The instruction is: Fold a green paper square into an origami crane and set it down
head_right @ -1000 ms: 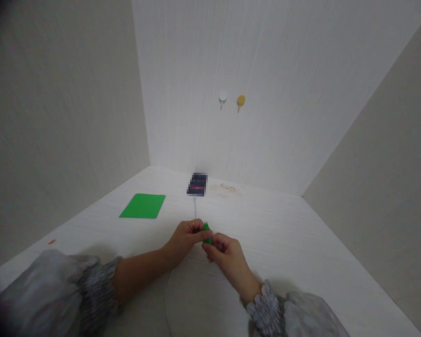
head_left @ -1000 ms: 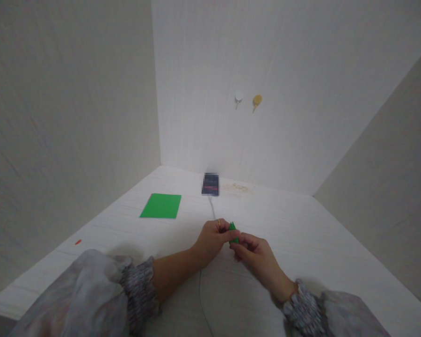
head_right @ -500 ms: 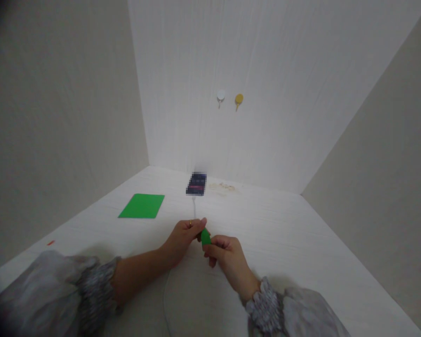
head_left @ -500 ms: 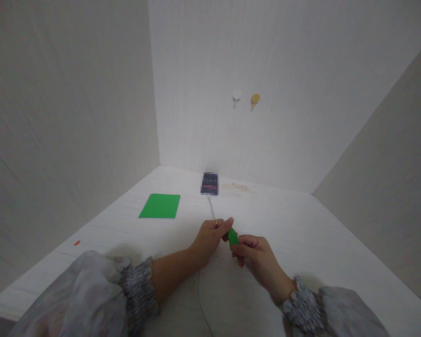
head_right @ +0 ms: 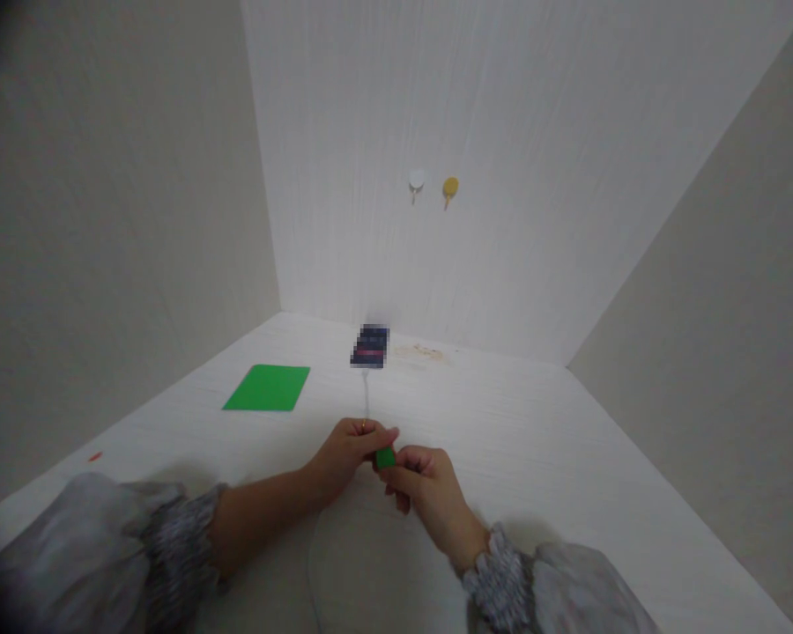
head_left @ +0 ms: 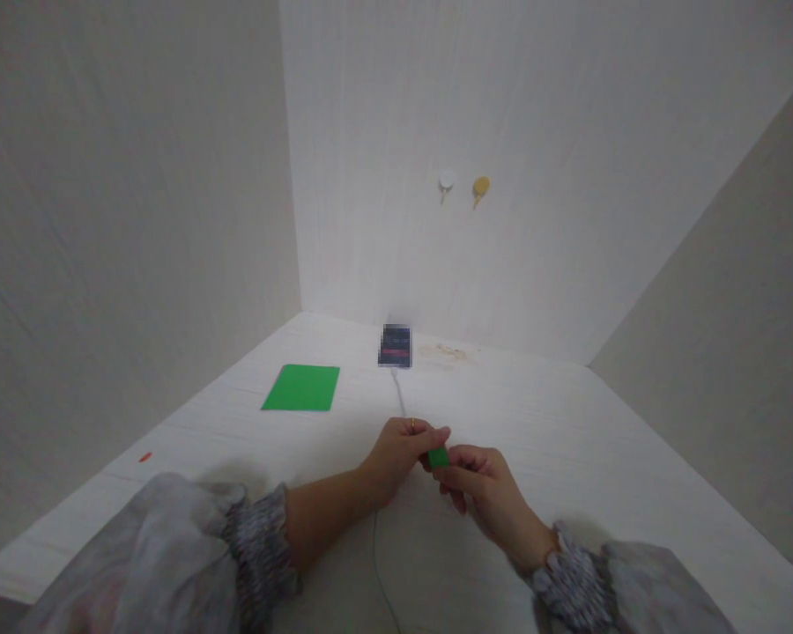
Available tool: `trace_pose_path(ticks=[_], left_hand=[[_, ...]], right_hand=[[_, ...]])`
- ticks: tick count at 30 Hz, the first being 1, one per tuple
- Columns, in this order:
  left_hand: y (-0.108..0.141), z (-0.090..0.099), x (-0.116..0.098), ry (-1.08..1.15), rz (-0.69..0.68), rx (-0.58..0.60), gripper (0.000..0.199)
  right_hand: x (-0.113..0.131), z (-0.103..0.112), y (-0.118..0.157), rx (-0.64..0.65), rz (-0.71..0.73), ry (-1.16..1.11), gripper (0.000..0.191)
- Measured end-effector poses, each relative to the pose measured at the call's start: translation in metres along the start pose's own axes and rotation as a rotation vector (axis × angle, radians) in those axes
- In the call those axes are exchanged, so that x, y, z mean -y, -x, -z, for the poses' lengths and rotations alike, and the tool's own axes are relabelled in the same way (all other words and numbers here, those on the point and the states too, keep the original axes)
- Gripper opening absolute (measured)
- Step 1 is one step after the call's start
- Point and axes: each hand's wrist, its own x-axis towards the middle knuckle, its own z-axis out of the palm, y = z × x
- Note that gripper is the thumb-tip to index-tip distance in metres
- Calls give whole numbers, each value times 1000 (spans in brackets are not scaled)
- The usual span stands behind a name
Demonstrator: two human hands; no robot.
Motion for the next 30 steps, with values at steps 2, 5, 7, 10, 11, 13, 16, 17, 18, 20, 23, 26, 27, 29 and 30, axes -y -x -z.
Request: trace_pose_path(ticks=[2, 5, 7, 10, 11, 13, 16, 17, 18, 20, 23, 26, 27, 29, 30], left_hand=[[-1, 0, 1, -12, 8, -4, 38], [-1, 0, -1, 13, 17, 1, 43], [-1, -1, -3, 73, 23, 6, 51], [-1, 0, -3, 171, 16, 50, 43], [-2, 0, -2, 191, 1, 63, 34], [-2, 2, 1, 200, -49, 68, 32], [-4, 4, 6, 170, -135, 61, 33], [-4, 4, 7, 163, -154, 64, 31], [-5, 4, 8, 163, -170, 66, 29], [-5, 4, 7, 177, -195, 70, 30], [-5, 3, 4, 160, -206, 46, 28], [-4, 4, 2, 102, -191, 38, 23], [-4, 4, 2, 88, -187, 39, 22], [-4, 6, 4, 80, -180, 47, 21], [-4, 7, 5, 83, -177, 55, 22]], right_hand=[[0, -1, 0, 2, -4, -16, 8], [0, 0, -1, -14, 6, -42, 10], [-1, 1, -1, -28, 29, -58, 14], [-1, 4, -2, -75, 78, -80, 19], [-1, 5, -2, -97, 91, -85, 20], [0, 6, -3, -133, 113, -75, 22], [1, 6, -5, -128, 127, 8, 22], [2, 6, -5, -120, 130, 45, 21], [2, 6, -6, -115, 136, 80, 21], [4, 6, -6, -124, 181, 133, 17], [7, 7, -4, -161, 338, 180, 17], [8, 9, -1, -164, 459, 237, 19], [8, 10, -1, -154, 466, 250, 16], [8, 11, 0, -140, 447, 240, 13], [8, 11, 0, -139, 428, 215, 12]])
